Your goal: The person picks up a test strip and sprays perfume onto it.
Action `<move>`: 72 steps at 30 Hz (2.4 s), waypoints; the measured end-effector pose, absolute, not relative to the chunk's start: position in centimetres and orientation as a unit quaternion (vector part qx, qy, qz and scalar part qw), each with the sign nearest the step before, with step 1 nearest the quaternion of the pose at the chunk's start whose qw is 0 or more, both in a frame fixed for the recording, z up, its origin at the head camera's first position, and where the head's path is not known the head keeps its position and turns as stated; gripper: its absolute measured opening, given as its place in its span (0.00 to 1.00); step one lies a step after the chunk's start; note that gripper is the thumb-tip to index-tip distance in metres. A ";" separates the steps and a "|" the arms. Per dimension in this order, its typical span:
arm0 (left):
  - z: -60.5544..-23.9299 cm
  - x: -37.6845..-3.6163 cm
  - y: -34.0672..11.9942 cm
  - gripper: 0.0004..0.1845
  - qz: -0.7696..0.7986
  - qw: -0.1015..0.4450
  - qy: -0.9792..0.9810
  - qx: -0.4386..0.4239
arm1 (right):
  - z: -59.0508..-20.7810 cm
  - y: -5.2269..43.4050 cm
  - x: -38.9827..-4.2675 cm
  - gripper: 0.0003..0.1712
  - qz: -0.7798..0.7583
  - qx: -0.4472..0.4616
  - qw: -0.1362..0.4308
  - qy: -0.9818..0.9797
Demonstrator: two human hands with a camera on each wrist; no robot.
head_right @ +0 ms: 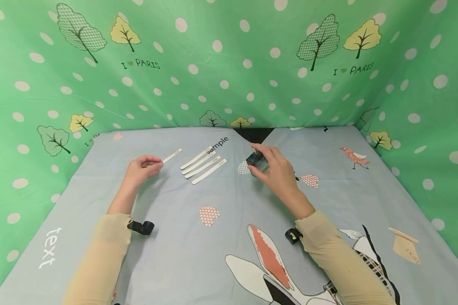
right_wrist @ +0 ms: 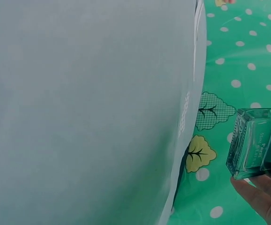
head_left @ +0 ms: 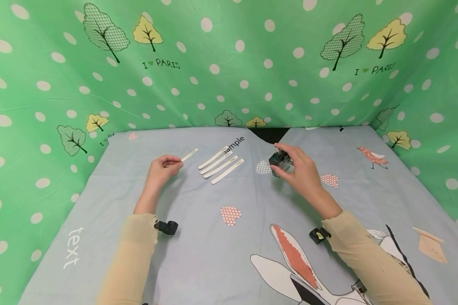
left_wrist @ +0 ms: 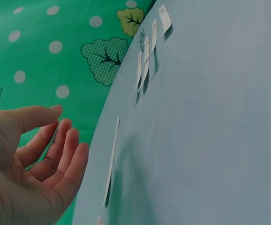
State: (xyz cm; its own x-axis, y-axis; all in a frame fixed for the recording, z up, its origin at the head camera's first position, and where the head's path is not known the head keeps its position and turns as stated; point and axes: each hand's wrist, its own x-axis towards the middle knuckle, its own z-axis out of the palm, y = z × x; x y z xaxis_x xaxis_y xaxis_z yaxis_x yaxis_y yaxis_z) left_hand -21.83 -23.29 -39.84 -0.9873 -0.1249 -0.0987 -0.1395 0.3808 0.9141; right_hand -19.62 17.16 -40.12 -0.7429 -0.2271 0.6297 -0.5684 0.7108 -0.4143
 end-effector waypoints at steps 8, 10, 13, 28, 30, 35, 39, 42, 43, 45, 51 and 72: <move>-39.4 -21.5 -22.3 0.19 0.558 0.016 0.827 -0.066 | -40.1 17.1 -19.5 0.36 0.307 0.224 0.279 -0.882; -39.4 -21.4 -22.1 0.19 0.558 0.018 0.828 -0.062 | -40.1 17.1 -19.5 0.36 0.306 0.224 0.279 -0.882; -39.5 -21.3 -21.8 0.19 0.556 0.020 0.829 -0.055 | -40.2 17.1 -19.5 0.36 0.305 0.224 0.280 -0.882; -40.5 -21.5 -20.4 0.17 0.552 0.021 0.833 -0.036 | -40.3 17.0 -19.5 0.35 0.305 0.226 0.284 -0.881; -40.5 -21.5 -20.3 0.17 0.552 0.021 0.833 -0.036 | -40.3 17.0 -19.4 0.35 0.305 0.227 0.284 -0.880; -40.8 -21.4 -19.9 0.15 0.538 0.016 0.842 -0.030 | -40.2 17.0 -19.4 0.35 0.306 0.228 0.284 -0.880; -40.9 -21.4 -19.7 0.15 0.526 0.017 0.850 -0.026 | -40.2 16.9 -19.5 0.35 0.305 0.228 0.282 -0.881; -40.9 -21.3 -19.5 0.16 0.529 0.023 0.848 -0.028 | -40.3 16.9 -19.5 0.36 0.307 0.227 0.279 -0.881; -40.9 -21.3 -19.4 0.15 0.530 0.023 0.847 -0.028 | -40.3 16.9 -19.5 0.36 0.307 0.226 0.279 -0.881; -40.9 -21.3 -19.3 0.15 0.531 0.024 0.847 -0.028 | -40.3 16.9 -19.4 0.36 0.308 0.226 0.278 -0.881; -41.1 -21.4 -19.1 0.15 0.527 0.026 0.849 -0.023 | -40.4 16.8 -19.4 0.36 0.308 0.223 0.277 -0.882; -42.2 -20.9 -17.9 0.14 0.515 0.034 0.857 -0.008 | -40.6 16.7 -19.3 0.36 0.308 0.221 0.275 -0.883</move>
State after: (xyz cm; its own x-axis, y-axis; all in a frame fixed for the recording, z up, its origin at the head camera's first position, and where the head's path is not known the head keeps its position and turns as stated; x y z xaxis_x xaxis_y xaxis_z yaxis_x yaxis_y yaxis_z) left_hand -20.90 -17.92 -42.16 -0.9976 0.0219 -0.0658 -0.0478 0.4700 0.8814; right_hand -19.31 16.73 -40.56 -0.7513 -0.2202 0.6222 -0.5596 0.7123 -0.4236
